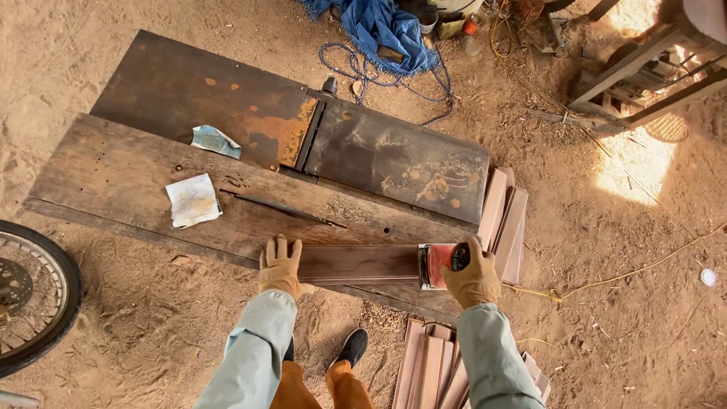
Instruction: The recorder is using a handheld power sander to smooth a piece of lumber on a workbench.
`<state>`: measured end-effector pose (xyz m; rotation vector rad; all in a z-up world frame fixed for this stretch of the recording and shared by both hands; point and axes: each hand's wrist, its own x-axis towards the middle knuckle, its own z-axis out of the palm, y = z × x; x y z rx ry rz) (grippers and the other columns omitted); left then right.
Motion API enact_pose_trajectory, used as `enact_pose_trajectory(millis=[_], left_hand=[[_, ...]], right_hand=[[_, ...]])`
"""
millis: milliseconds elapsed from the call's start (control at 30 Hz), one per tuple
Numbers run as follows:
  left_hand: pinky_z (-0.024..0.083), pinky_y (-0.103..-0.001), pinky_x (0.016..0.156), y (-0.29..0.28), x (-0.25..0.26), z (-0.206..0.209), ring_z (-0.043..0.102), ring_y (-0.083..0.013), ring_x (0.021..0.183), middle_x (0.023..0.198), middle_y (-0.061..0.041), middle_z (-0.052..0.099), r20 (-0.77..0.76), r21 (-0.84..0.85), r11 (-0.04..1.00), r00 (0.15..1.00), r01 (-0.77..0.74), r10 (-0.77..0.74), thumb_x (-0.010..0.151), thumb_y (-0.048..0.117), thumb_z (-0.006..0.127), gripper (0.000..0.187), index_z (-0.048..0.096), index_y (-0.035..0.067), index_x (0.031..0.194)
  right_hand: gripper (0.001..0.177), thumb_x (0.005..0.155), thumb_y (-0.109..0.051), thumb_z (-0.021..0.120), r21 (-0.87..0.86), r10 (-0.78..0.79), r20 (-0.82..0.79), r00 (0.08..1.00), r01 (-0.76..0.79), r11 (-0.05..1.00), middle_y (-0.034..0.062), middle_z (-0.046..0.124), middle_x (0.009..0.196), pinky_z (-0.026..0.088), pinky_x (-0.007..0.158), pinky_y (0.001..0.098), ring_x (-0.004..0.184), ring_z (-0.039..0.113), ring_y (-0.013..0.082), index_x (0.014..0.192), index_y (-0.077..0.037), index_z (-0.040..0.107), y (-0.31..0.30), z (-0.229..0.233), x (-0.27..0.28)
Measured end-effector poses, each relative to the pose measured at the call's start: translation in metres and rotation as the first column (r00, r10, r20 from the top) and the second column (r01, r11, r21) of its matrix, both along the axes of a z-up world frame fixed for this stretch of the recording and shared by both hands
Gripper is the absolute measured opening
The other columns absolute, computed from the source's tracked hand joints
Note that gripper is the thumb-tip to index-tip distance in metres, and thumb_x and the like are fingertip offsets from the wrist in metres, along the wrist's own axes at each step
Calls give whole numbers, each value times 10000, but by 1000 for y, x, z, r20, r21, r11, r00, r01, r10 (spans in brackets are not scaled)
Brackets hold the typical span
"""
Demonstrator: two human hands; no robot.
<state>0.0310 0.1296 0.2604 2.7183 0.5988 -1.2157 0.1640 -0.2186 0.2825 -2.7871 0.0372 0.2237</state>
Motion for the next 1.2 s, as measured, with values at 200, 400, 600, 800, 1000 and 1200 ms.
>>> enact_pose_trajectory(millis=[200,400,600,800,1000,1200], left_hand=[[168,-423,1277,25,-12,-83,204,-408,1529,1657,-241,197,152,90,961,950,263,-274,750,696,790,1285,77,110,1644],[218,-417,1264,21,-3,-62,251,-422,1513,1650,-269,216,51,81,953,953,292,-297,759,694,783,1310,57,72,1654],[185,-411,1277,24,4,-54,180,-442,1539,1670,-252,155,2,-14,974,974,227,-227,732,692,814,1355,10,100,1647],[179,-441,1261,27,0,-69,198,-433,1523,1658,-263,179,60,-8,969,967,248,-247,761,664,817,1315,28,75,1634],[206,-469,1246,28,-6,-62,269,-387,1505,1603,-291,310,141,62,932,922,356,-361,748,710,788,1309,117,8,1626],[211,-484,1221,30,-7,-63,272,-371,1495,1589,-286,330,120,110,899,893,423,-435,737,781,738,1368,135,-103,1589]], right_hand=[[800,666,-348,906,-63,-13,-17,1000,12,998,232,606,1228,583,838,531,1041,680,473,1376,-344,535,20,-3,13],[833,638,-345,912,-63,-33,-13,999,32,997,238,591,1237,580,839,530,1027,679,480,1377,-364,526,27,-10,16],[786,669,-335,895,-90,-51,-71,996,45,995,234,583,1226,589,845,521,1015,689,474,1365,-364,531,33,-8,14],[747,597,-285,896,4,34,193,981,-35,999,232,568,1251,577,789,534,1004,673,486,1265,-315,563,49,-18,5],[715,673,-327,868,-30,-64,-23,998,64,998,220,586,1200,571,792,545,992,677,480,1311,-362,548,87,-2,-11],[713,675,-340,873,-58,-63,30,998,65,996,230,595,1174,573,771,554,998,678,481,1308,-352,543,120,-6,-28]])
